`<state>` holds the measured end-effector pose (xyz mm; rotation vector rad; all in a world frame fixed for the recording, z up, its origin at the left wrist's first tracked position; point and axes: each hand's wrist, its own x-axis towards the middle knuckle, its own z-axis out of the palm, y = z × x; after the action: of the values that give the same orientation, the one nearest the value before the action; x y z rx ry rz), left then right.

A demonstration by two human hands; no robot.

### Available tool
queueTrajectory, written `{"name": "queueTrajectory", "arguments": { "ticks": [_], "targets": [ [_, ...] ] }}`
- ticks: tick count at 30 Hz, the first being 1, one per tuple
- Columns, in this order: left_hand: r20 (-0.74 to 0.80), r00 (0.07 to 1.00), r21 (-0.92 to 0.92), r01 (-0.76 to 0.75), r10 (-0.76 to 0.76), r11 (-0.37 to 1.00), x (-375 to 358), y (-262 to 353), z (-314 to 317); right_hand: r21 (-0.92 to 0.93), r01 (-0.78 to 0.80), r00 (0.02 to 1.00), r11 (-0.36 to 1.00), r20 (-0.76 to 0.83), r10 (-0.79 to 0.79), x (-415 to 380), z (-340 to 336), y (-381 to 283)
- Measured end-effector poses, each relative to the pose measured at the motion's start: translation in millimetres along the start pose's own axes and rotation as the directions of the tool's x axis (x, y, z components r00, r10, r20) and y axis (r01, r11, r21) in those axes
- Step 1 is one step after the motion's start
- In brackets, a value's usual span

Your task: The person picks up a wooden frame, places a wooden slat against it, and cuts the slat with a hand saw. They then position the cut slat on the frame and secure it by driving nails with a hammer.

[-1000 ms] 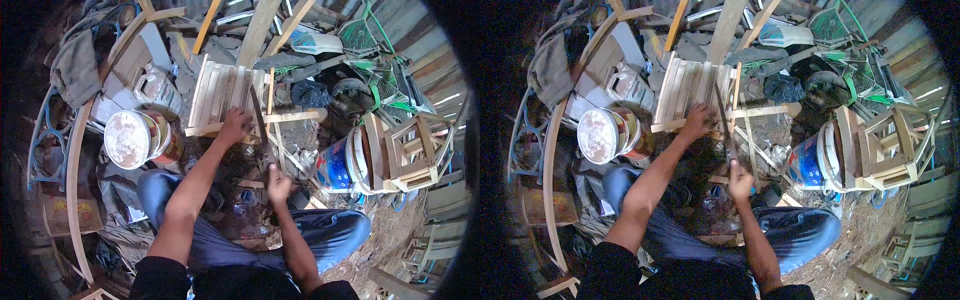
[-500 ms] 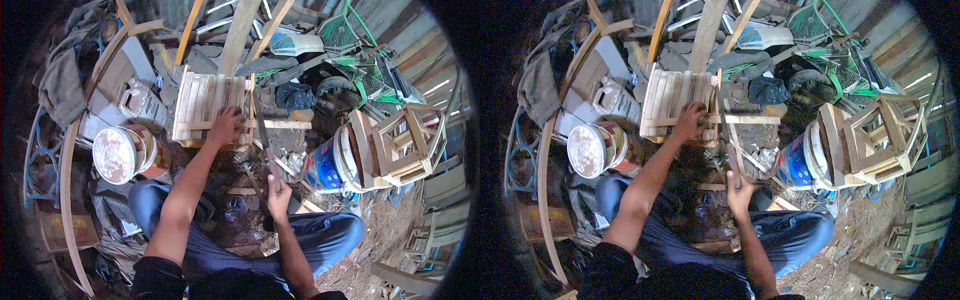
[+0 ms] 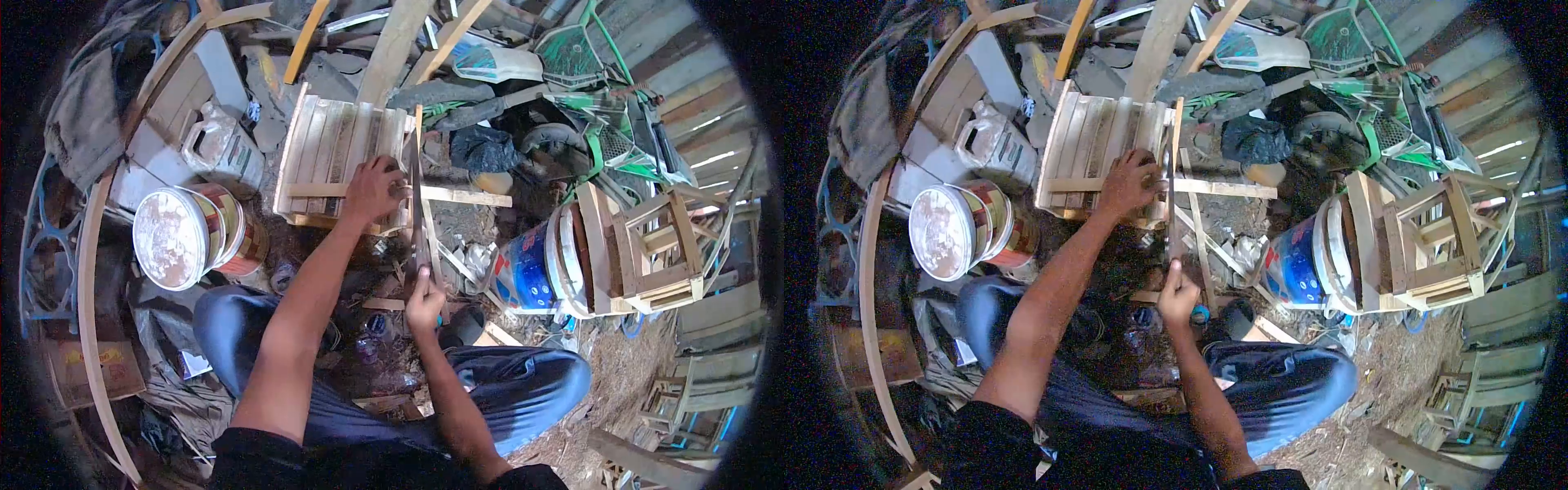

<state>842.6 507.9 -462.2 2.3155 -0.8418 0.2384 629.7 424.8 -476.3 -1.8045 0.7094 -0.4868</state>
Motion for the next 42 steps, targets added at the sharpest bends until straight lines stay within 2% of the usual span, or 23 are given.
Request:
{"name": "queueTrajectory", "arguments": {
  "ticks": [1,5,8,11,12,14,16,18,19,21,22,24,25,27,28,30,31,34,37,38,40,41,42],
  "targets": [
    [0.019,1.0,0.024,0.005,-0.006,1.0,1,-1,-1,0.058,0.109,0.993,0.992,-0.049,-0.106,-7,2,0],
    [0.051,0.999,0.046,-0.013,0.01,0.999,0,-2,2,-0.132,0.023,0.998,0.991,0.058,-0.015,29,9,-5],
    [0.051,0.998,0.04,0.017,-0.019,0.999,2,-5,6,-0.088,0.036,0.996,0.995,0.087,-0.029,33,8,-12],
    [-0.069,0.998,0.084,-0.004,0.01,0.996,3,-3,7,0.069,0.103,0.995,0.992,-0.02,-0.101,-15,-4,-2],
    [-0.039,0.999,0.052,-0.021,0.023,0.998,3,-4,5,0.07,0.102,0.995,0.992,-0.027,-0.1,-12,0,2],
    [0.019,0.998,0.017,-0.054,0.054,0.998,1,-3,6,-0.057,0.236,0.969,0.97,-0.058,-0.239,-5,8,15],
    [-0.028,0.998,0.042,-0.063,0.064,0.997,0,-3,6,-0.127,0.172,0.984,0.977,-0.017,-0.176,28,19,2],
    [0.034,0.998,0.079,-0.058,0.055,0.995,-1,3,5,-0.161,0.12,0.993,0.98,0.021,-0.118,37,23,-9],
    [0.026,0.999,0.09,-0.048,0.046,0.995,1,0,8,-0.199,0.067,0.992,0.978,0.12,-0.043,25,15,5],
    [0.001,0.999,0.106,-0.039,0.039,0.994,7,-1,4,0.028,0.235,0.972,0.972,-0.028,-0.234,-20,5,34],
    [-0.003,0.999,0.098,-0.052,0.053,0.994,5,2,2,0.03,0.245,0.969,0.969,-0.03,-0.244,-21,3,39],
    [0.01,0.998,0.09,-0.068,0.067,0.994,1,3,4,-0.015,0.141,0.99,0.99,0.021,-0.141,-27,-1,52],
    [0.019,0.997,0.111,-0.072,0.07,0.991,1,2,4,-0.02,0.098,0.986,0.995,0.134,-0.095,-12,-3,39],
    [0.043,0.997,0.132,-0.076,0.071,0.988,3,3,5,-0.18,-0.036,0.991,0.983,0.118,0.057,38,18,11],
    [0.033,0.998,0.143,-0.053,0.048,0.988,3,6,3,-0.179,-0.059,0.99,0.982,0.118,0.081,30,17,16],
    [0.018,0.999,0.151,-0.039,0.037,0.988,4,7,3,-0.173,0.095,0.993,0.98,0.082,-0.082,27,16,14],
    [0.033,0.999,0.147,-0.034,0.029,0.989,3,3,7,-0.091,0.024,0.991,0.996,0.132,-0.012,-1,19,63],
    [0.012,0.999,0.145,-0.04,0.039,0.989,11,2,4,0.011,0.061,0.997,0.998,0.04,-0.061,-44,-4,50],
    [0.044,0.997,0.134,-0.064,0.059,0.989,3,-6,12,-0.244,0.136,0.991,0.96,0.026,-0.134,19,22,31],
    [0.056,0.995,0.132,-0.087,0.08,0.987,3,-9,12,-0.248,0.124,0.992,0.961,0.031,-0.12,23,24,33],
    [0.066,0.997,0.121,-0.059,0.051,0.991,6,-4,11,-0.114,0.079,0.994,0.99,0.09,-0.069,37,25,25],
    [0.057,0.997,0.138,-0.057,0.05,0.989,4,-7,13,-0.058,0.011,0.994,0.998,0.106,-0.004,14,38,85],
    [0.043,0.998,0.158,-0.054,0.048,0.986,4,-9,12,-0.018,0.079,0.995,0.997,0.064,-0.077,-15,21,84]
  ]
}}
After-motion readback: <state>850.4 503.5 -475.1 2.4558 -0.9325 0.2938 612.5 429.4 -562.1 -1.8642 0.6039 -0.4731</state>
